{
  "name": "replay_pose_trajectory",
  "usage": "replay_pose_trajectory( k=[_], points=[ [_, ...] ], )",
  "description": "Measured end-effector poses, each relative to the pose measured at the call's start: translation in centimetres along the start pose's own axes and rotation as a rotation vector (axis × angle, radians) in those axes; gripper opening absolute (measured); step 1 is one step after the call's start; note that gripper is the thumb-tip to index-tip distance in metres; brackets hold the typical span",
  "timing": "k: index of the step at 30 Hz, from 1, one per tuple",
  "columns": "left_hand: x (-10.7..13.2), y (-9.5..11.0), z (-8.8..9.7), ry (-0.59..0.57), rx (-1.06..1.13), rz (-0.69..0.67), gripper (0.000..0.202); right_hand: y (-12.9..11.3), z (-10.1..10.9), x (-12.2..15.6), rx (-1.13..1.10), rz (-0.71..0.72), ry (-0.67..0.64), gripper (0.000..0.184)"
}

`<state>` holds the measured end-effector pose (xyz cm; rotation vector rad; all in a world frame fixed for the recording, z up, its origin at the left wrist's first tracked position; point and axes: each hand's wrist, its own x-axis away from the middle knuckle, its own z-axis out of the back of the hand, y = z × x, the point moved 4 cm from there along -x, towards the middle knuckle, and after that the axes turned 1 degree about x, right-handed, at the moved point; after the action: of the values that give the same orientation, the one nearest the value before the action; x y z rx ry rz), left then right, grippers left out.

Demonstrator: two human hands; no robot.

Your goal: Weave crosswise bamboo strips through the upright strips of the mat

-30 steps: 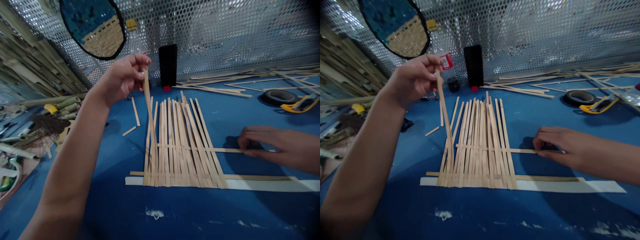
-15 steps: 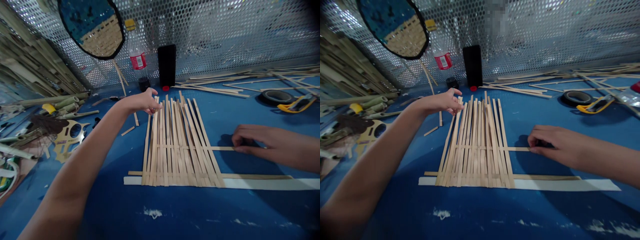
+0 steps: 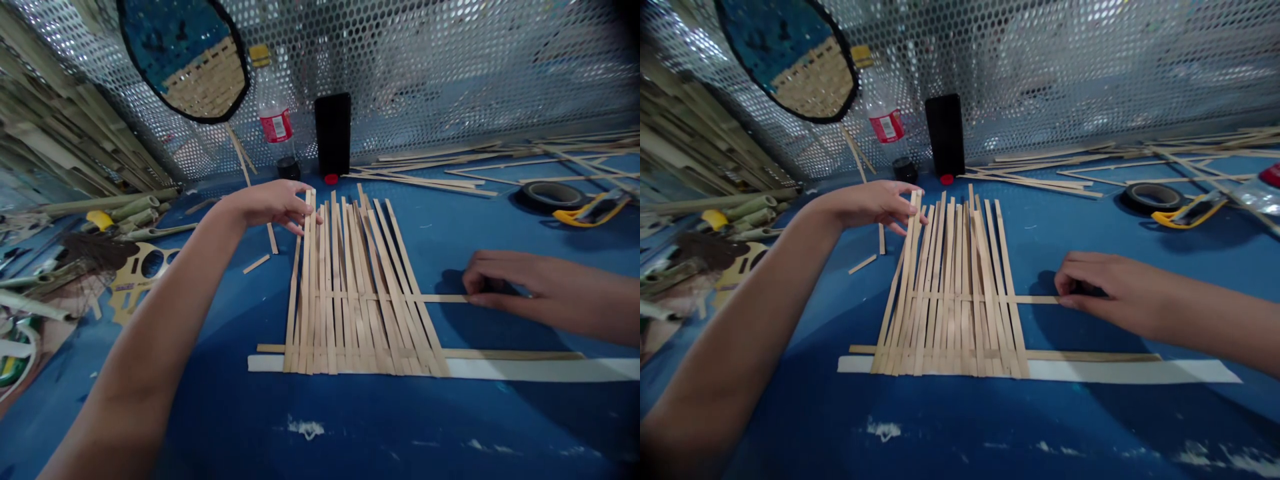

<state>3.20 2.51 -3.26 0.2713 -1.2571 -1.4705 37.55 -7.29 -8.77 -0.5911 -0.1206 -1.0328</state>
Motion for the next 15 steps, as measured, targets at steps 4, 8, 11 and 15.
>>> replay_pose_trajectory(
  k=[4,8,11,15],
  points=[
    [-0.4,-0.1,-0.1,-0.018,-0.039,0.048,0.037,0.2,-0.1,0.0,-0.002,0.015,0.004,0.048],
    [-0.8,-0.1,0.2,0.033,-0.107,0.086,0.034,0.4,-0.2,-0.1,-0.005,0.034,0.021,0.048],
    [-1.1,-0.5,0.6,0.103,-0.203,0.120,0.057,0.4,-0.2,-0.1,-0.018,0.048,0.051,0.048],
    [-1.6,-1.4,0.6,0.187,-0.350,0.130,0.082,0.2,-0.1,0.0,-0.012,0.036,0.045,0.049]
  ],
)
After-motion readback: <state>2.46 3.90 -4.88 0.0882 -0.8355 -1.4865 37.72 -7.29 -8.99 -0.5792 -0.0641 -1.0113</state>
